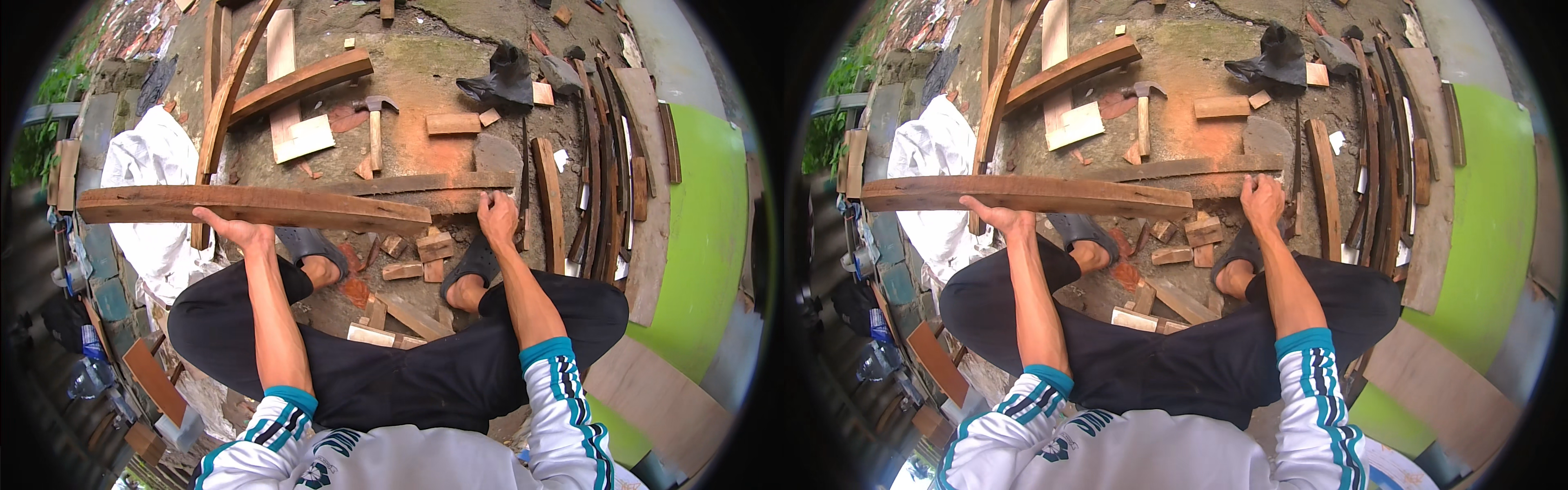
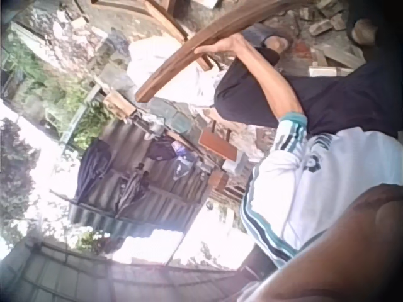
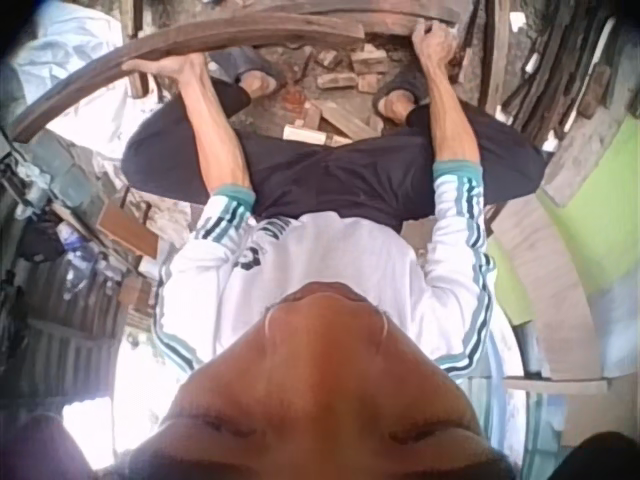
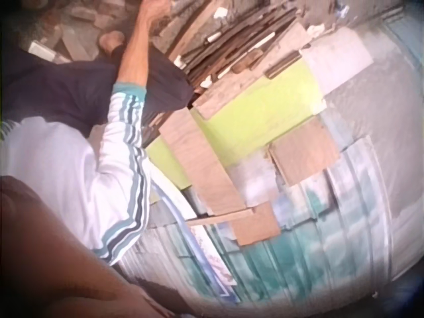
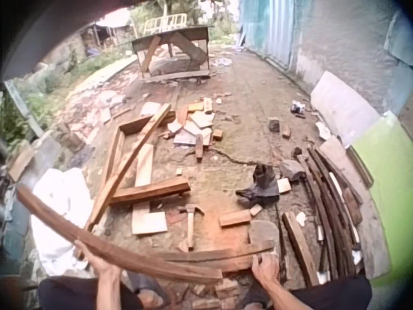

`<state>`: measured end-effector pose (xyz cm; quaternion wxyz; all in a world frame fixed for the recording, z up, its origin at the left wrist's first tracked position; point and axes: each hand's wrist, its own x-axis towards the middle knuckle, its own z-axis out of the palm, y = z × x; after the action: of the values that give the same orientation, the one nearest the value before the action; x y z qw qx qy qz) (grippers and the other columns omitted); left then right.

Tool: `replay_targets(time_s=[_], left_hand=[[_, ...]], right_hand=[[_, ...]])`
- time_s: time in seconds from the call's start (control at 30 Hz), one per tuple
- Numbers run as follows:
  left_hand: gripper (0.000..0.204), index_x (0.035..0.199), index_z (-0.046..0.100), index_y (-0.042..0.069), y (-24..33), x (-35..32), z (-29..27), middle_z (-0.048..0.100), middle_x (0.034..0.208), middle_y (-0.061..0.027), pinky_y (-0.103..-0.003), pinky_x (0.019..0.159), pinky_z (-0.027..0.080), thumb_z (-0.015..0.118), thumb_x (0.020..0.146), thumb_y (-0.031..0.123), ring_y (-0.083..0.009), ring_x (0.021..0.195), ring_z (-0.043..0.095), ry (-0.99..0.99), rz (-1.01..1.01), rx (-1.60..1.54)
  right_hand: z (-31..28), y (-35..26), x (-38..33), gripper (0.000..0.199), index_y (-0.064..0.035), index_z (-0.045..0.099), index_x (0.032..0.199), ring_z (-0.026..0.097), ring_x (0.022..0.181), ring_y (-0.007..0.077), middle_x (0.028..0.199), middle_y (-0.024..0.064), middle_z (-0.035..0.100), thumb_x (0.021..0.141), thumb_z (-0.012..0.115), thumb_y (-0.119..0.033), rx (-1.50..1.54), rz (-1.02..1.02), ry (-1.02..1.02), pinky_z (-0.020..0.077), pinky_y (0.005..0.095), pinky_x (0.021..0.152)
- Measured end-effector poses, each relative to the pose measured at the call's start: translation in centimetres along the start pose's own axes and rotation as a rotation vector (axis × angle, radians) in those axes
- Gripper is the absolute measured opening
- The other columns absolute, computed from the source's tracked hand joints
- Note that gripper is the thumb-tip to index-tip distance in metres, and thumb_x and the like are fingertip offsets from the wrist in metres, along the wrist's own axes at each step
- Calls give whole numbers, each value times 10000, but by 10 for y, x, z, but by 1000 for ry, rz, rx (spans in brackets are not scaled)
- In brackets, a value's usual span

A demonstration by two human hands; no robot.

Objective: The person sits on the ground and uses a hand saw to cut a wooden plank into smaller pieces. After sawing, the person uses a hammer to split the cut wood further and then arranges the resulting pieces on the ground.

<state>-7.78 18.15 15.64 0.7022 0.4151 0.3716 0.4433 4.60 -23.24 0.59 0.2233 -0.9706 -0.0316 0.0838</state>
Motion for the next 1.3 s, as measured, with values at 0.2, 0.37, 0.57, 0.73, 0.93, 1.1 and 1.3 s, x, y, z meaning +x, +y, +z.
replay_targets(time_s=[0.2,0.37,0.57,0.73,0.93,1.1,1.3], left_hand=[[867,1488,355,149,13,10,9,452,1395,-80,-453,1105,398,473,907,782,-238,1277,470,188,101,103],[936,1517,297,125,15,21,7,397,1442,-108,-455,1114,394,446,894,808,-259,1320,445,258,222,209],[965,1528,270,128,9,25,1,414,1356,-118,-467,1013,471,405,887,836,-264,1258,481,315,232,292],[862,1453,355,102,16,20,4,470,1298,-111,-451,1022,489,467,918,768,-239,1191,540,298,280,344],[683,1274,522,61,32,24,3,587,1099,-91,-464,1020,511,533,952,664,-214,1057,617,122,252,279],[662,1260,539,81,47,13,10,591,1093,-92,-464,1006,508,559,941,660,-212,1062,609,47,201,89],[723,1417,397,56,49,-17,27,527,1234,-99,-422,985,511,573,969,595,-224,1135,570,40,272,45]], right_hand=[[71,-95,42,273,-5,694,901,611,979,382,980,183,686,922,634,-271,144,-241,-87,459,482,873],[135,-150,84,367,-20,678,1106,629,1040,410,1073,213,690,911,642,-330,57,-174,-359,492,500,891],[177,-193,128,805,90,464,1323,619,1177,448,1225,330,636,866,698,-529,97,118,-689,492,509,989],[189,-211,132,749,83,439,1320,651,1098,456,1151,325,661,846,712,-429,107,89,-612,505,511,946],[168,-211,166,425,61,612,1070,708,842,349,945,227,711,805,714,-256,503,233,-649,564,467,748],[97,-184,144,194,56,577,1038,614,585,163,858,141,658,913,613,-88,727,440,-896,507,317,461],[-9,-132,62,247,48,545,1112,580,548,132,763,85,602,951,614,-126,848,396,-654,495,279,434]])
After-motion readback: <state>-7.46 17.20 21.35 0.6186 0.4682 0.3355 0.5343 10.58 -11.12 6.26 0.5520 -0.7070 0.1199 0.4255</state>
